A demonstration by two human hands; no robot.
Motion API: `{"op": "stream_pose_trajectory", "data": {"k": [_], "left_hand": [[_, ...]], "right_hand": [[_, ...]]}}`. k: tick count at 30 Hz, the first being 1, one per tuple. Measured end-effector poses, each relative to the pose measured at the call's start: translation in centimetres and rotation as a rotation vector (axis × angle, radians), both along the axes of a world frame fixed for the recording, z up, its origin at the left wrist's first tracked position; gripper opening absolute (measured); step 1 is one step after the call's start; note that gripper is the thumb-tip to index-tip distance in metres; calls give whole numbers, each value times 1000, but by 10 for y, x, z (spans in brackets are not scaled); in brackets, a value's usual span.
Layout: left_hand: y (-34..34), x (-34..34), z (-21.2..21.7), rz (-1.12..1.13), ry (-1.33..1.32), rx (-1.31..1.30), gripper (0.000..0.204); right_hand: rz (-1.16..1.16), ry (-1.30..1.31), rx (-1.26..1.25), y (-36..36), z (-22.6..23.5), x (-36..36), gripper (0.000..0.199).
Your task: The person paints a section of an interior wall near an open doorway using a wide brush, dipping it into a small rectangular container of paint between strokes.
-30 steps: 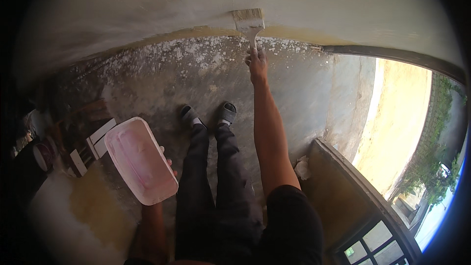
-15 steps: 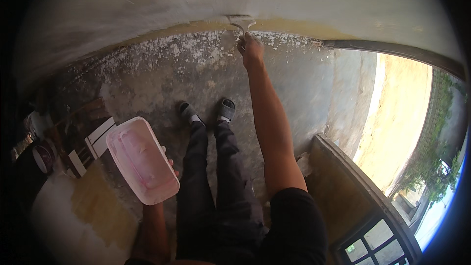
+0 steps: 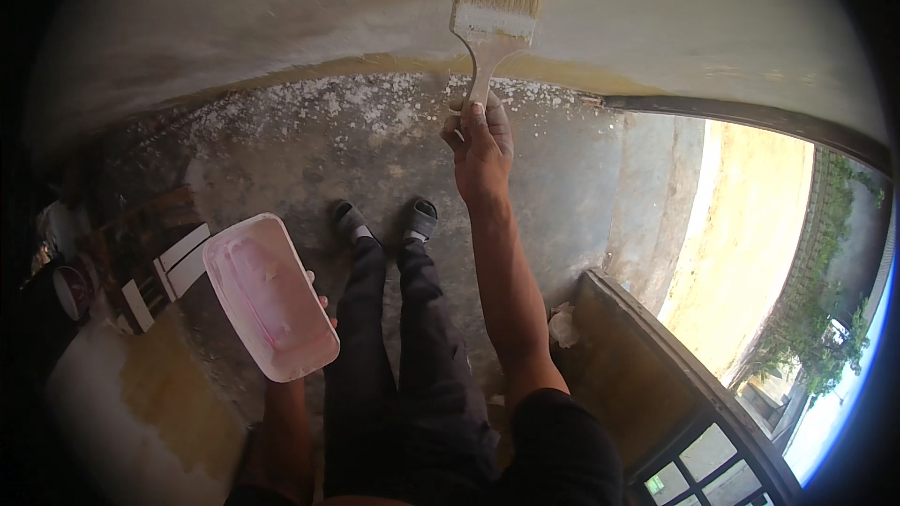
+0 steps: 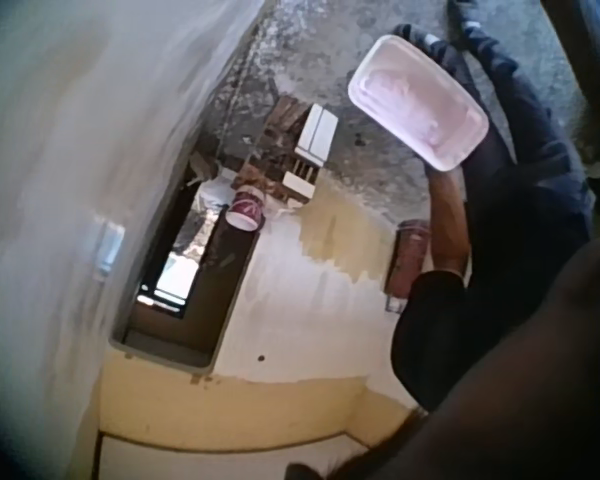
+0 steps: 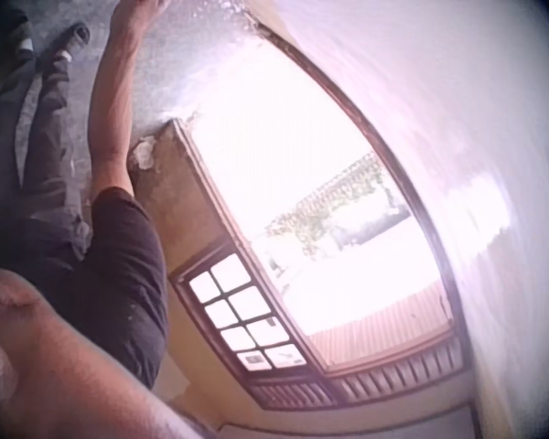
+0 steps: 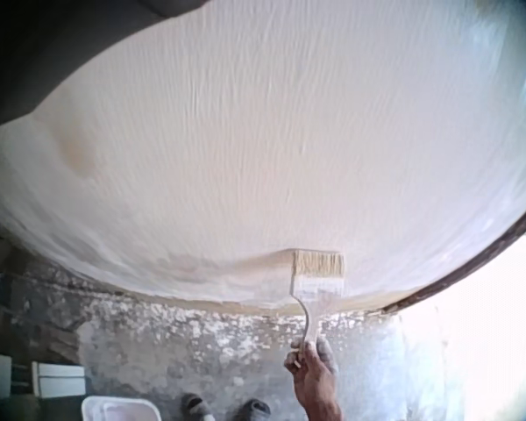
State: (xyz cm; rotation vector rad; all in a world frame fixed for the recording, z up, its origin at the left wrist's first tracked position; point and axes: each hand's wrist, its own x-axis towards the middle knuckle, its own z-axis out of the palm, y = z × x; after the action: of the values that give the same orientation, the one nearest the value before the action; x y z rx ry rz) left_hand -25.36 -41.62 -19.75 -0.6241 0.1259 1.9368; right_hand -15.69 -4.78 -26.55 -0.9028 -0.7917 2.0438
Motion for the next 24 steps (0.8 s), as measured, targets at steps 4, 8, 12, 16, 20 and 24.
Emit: {"op": "stream_pose_trajectory", "data": {"k": [4, 8, 12, 16, 20, 24], "left_hand": [[-2, 9, 0, 24, 32, -35, 86], [-11, 17, -8, 37, 59, -67, 86], [-21, 29, -13, 99, 54, -118, 86], [-30, 41, -25, 174, 15, -82, 88], [-38, 51, -18, 206, 28, -119, 89], [-47, 51, -16, 212, 7, -121, 88]], "right_hand": [[73, -189, -27, 14, -96, -30, 14], [154, -393, -38, 17, -170, -32, 14], [238, -496, -168, 6, -200, -32, 13], [291, -546, -340, 21, -221, -29, 16], [282, -565, -475, 26, -224, -33, 19], [311, -476, -496, 44, -231, -29, 21]]}}
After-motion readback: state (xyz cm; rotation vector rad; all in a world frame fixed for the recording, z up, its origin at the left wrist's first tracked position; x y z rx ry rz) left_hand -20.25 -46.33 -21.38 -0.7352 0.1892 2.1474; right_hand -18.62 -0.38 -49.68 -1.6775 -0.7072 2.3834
